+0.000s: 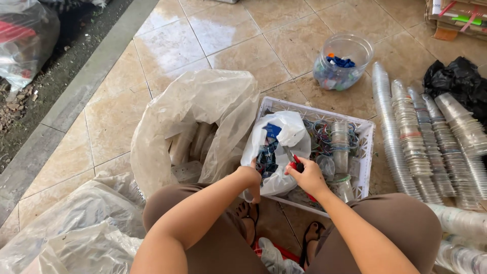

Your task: Processing plastic cups by trimming them with a pair of cutters in a recycling center.

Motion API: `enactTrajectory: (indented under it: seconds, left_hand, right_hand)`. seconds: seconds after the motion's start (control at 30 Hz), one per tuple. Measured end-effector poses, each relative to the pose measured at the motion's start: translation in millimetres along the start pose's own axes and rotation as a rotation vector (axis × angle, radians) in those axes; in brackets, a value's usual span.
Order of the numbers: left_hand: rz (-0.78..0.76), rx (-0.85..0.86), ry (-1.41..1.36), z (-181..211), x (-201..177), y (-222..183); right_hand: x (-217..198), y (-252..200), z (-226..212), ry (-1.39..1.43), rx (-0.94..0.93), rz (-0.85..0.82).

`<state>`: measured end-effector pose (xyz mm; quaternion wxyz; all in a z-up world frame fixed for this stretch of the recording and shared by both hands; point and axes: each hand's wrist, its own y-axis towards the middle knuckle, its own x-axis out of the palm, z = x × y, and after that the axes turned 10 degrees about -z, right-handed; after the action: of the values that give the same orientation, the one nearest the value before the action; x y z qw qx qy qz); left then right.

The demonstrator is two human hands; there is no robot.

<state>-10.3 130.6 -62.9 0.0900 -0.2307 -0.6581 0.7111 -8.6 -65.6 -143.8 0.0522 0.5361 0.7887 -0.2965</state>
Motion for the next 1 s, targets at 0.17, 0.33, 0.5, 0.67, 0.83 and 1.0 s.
enactTrajectory:
  seconds: [0.17,0.33,0.5,0.67,0.83,1.0]
  left_hand:
    - [0.149,0.088,0.033,0,15,49]
    - [0.149,0.053,-0.074,-5,21,53]
    - [0.112,0.016,-0.065,-10,15,26]
    - [0.162,-0.035,-0.144,-21,10,37]
    - [0.210,-0.088,-0.174,-49,3,70]
    - [0.116,-0.115,-0.077,-57,0,48]
  right_hand:
    - [4,3,8,0.154,-0.051,-0.009]
    - [14,-3,1,0.301,-0.054,-0.070]
    - [9,-6,-13,0.368,-0.109,0.019]
    - [-12,-27,-40,0.516,-0.087,0.079]
    - [-25,-28,-38,0.541,-0.088,0.098]
    - [-27,-31,-36,0.534,-0.087,0.072]
